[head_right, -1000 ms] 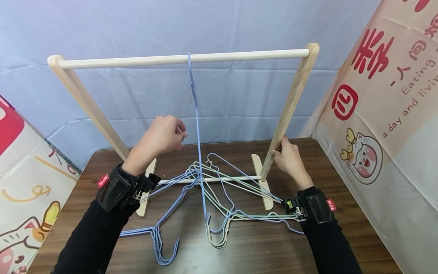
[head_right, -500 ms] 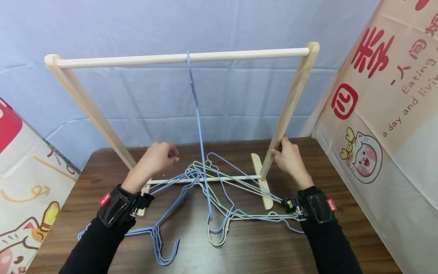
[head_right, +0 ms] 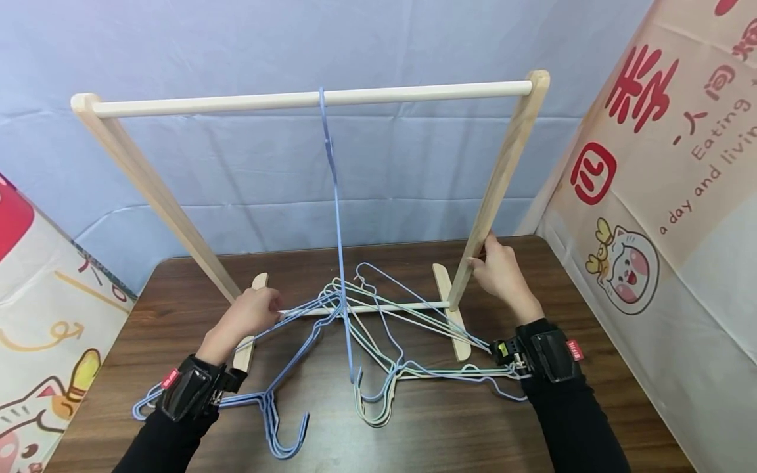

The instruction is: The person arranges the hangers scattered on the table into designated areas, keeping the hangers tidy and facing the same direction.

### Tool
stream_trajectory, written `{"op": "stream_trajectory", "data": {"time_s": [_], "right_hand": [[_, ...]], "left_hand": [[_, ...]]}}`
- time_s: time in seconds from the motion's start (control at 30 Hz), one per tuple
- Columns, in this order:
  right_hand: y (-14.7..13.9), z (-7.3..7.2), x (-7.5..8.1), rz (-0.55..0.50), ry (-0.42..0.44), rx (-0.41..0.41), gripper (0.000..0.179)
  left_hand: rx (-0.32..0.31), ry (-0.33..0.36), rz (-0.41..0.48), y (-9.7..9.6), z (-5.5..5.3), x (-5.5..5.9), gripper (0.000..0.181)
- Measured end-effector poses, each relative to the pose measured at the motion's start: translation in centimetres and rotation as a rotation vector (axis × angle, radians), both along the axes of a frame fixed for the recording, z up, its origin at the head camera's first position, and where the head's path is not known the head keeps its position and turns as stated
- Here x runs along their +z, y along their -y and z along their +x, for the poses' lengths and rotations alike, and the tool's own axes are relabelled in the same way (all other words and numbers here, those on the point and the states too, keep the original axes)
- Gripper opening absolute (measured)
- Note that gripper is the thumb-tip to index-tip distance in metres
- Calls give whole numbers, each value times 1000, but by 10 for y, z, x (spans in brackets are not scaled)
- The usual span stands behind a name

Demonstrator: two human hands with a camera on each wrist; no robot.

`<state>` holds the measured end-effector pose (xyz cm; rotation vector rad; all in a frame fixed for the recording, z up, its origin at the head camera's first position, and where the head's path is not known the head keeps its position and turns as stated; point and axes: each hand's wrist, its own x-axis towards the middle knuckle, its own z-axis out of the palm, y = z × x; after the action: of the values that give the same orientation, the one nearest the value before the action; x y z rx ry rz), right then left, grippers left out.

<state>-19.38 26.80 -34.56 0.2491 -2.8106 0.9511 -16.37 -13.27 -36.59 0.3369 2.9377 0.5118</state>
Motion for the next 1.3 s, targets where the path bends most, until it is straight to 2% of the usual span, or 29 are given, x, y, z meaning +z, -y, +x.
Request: {"op": "stream_trajectory", "data": {"time_s": [0.13,0.3,0.47,0.6,0.77,1.0,1.17,1.3], "right_hand": [[-2,-1,1,8,5,29,24],[-5,-1,2,-3,39,58,26],[-7,-2,2,-18,65,80,29],[-9,-2,1,-23,61,98,29],[-11,-3,1,-32,60,116,29],[-12,-4,0,-47,54,140,31],[-13,-4,-1,-46,45,144,32],[-13,-4,-1,-36,31,144,32]], "left_hand": [[12,17,-26,9,8,-14,12],[53,93,-28,18,20,-27,13],[56,80,-19,27,32,-37,7],[70,108,1,35,40,-41,9],[91,152,39,45,45,-47,20],[69,77,42,56,53,-63,13],[97,128,65,56,58,-74,14],[104,143,76,54,63,-82,18]]}}
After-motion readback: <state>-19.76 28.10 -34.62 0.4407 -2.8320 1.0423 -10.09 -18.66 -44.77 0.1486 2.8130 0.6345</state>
